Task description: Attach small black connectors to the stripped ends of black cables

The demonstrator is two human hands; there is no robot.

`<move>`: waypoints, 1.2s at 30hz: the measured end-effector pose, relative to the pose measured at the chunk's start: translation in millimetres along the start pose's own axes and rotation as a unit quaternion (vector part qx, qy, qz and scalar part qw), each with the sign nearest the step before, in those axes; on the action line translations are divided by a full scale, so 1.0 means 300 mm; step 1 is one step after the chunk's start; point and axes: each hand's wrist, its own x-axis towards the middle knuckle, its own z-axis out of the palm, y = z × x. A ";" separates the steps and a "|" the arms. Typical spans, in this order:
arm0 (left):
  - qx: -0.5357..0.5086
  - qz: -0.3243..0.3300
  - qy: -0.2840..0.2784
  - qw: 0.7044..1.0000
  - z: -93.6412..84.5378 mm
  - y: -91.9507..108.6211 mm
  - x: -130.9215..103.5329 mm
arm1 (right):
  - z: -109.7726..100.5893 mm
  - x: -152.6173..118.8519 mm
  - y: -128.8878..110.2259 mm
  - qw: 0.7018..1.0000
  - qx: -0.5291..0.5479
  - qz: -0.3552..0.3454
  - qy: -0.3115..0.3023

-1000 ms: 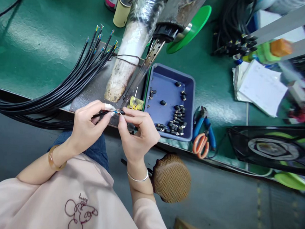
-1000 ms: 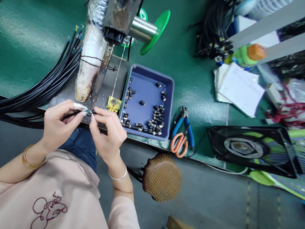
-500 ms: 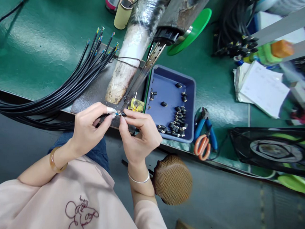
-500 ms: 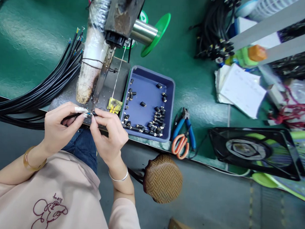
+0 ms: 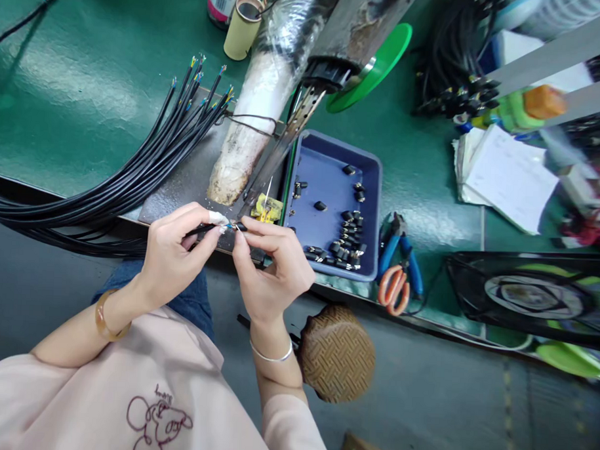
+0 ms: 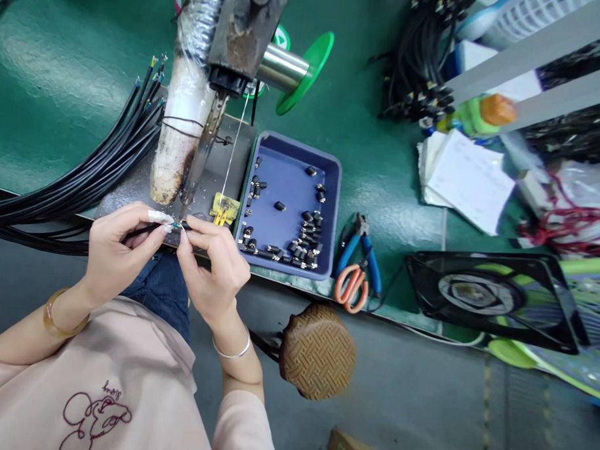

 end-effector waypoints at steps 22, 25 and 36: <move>0.043 0.101 0.024 0.994 0.004 0.002 0.006 | -0.007 0.017 -0.011 0.999 -0.021 -0.030 0.009; 0.040 0.088 0.020 0.995 -0.002 0.000 0.006 | -0.012 0.018 -0.013 0.999 -0.019 -0.036 -0.009; 0.036 0.070 -0.005 0.997 -0.007 -0.006 -0.001 | -0.016 0.006 -0.005 0.999 -0.010 -0.027 -0.026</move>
